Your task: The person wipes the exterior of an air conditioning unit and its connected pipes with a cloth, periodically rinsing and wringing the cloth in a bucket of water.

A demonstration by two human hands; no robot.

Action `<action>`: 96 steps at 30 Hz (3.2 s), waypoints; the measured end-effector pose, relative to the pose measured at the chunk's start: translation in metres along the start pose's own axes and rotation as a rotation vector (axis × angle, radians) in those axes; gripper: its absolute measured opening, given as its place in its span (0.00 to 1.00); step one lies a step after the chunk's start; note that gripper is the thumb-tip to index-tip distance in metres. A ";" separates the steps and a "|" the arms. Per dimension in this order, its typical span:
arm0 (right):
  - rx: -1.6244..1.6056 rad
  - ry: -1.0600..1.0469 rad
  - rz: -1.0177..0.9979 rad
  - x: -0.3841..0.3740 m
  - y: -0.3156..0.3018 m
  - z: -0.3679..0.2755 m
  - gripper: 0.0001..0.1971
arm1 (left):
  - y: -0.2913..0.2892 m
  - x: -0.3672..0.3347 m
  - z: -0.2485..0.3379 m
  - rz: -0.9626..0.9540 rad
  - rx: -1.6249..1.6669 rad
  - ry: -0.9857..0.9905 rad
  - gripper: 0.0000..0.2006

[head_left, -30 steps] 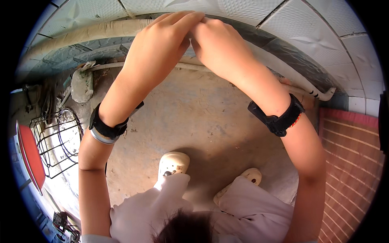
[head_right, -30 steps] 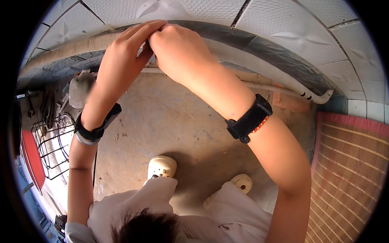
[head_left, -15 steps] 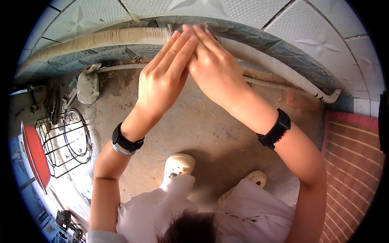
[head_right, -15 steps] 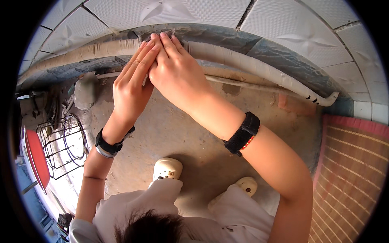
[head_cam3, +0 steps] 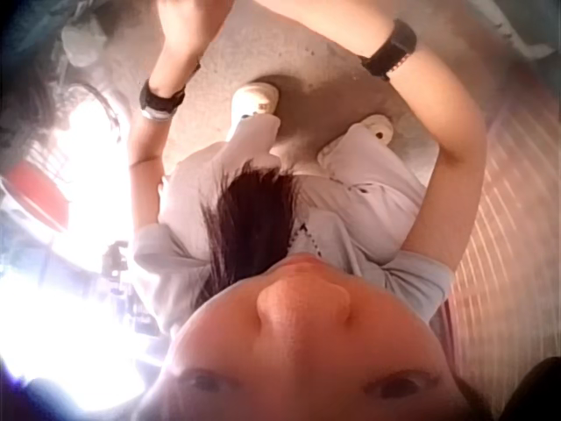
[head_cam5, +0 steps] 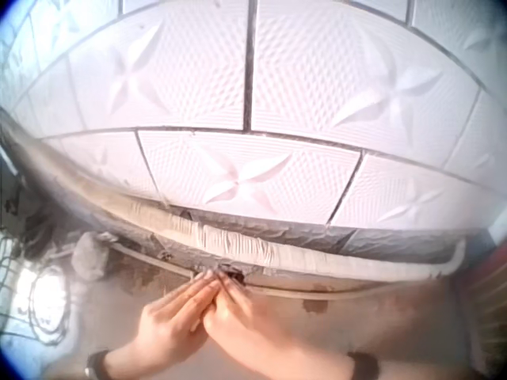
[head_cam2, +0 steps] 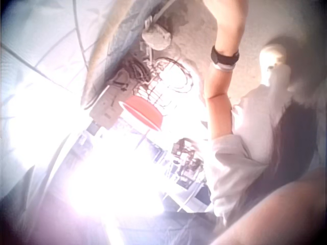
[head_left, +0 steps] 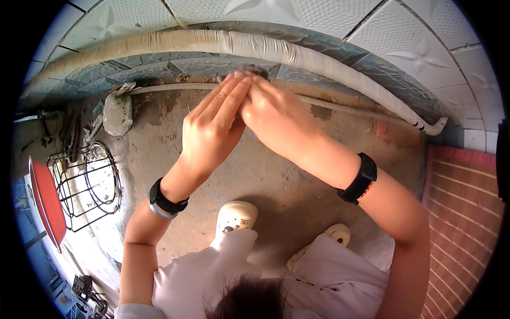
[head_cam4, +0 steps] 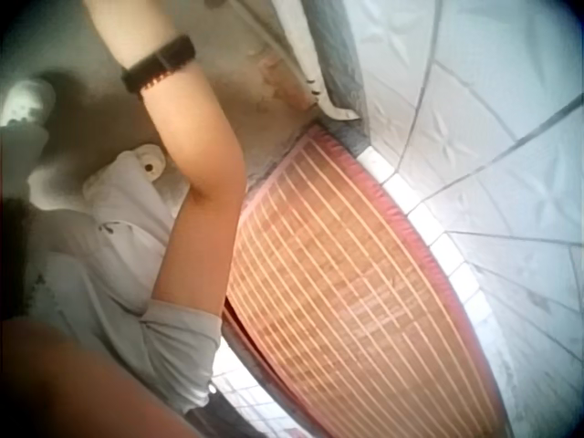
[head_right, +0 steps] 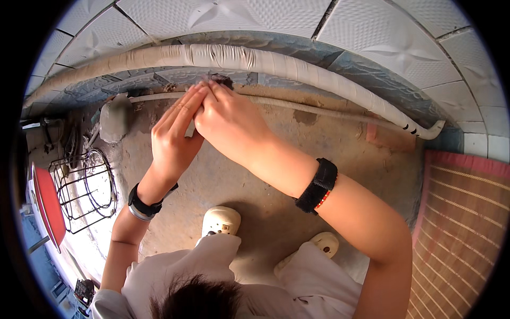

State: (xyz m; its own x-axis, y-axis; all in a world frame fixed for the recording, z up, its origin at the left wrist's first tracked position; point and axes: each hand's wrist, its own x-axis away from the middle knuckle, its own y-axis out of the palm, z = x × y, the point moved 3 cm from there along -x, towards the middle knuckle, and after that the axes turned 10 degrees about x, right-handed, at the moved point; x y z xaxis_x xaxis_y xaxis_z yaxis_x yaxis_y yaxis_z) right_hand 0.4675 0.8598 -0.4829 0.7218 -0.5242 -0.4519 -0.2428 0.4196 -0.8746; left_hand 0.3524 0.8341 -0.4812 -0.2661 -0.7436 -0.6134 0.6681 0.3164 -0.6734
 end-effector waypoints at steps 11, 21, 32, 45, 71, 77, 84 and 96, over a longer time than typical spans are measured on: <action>-1.138 0.681 -0.645 0.070 0.068 0.004 0.10 | 0.024 0.039 -0.021 -0.288 0.292 -0.383 0.28; -2.089 1.362 -0.223 0.035 0.060 0.012 0.13 | 0.065 0.070 -0.075 -0.034 1.103 -1.337 0.26; -1.962 1.289 0.054 0.020 0.061 0.012 0.17 | 0.047 0.043 -0.066 0.146 1.591 -1.194 0.15; -2.279 1.327 0.385 0.002 0.053 0.017 0.10 | 0.030 0.010 -0.070 0.328 1.670 -1.156 0.10; -2.537 0.890 0.163 -0.080 0.089 -0.043 0.12 | -0.042 0.042 -0.132 0.730 1.490 -0.997 0.06; -2.392 0.943 0.007 -0.063 0.095 -0.058 0.14 | -0.030 0.074 -0.126 0.752 1.451 -1.167 0.05; -2.207 1.010 0.028 -0.032 0.076 -0.061 0.18 | -0.022 0.072 -0.098 0.636 1.551 -1.176 0.05; -1.429 0.758 0.401 -0.065 -0.033 0.039 0.15 | -0.042 0.010 -0.060 0.208 1.462 -0.982 0.14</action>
State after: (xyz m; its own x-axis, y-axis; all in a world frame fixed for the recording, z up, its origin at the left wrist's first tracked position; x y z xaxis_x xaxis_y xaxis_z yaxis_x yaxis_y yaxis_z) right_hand 0.4540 0.9085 -0.4176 0.1183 -0.9539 -0.2758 -0.9886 -0.1393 0.0577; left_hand 0.2804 0.8488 -0.4834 0.0044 -0.9825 0.1861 0.7951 0.1163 0.5953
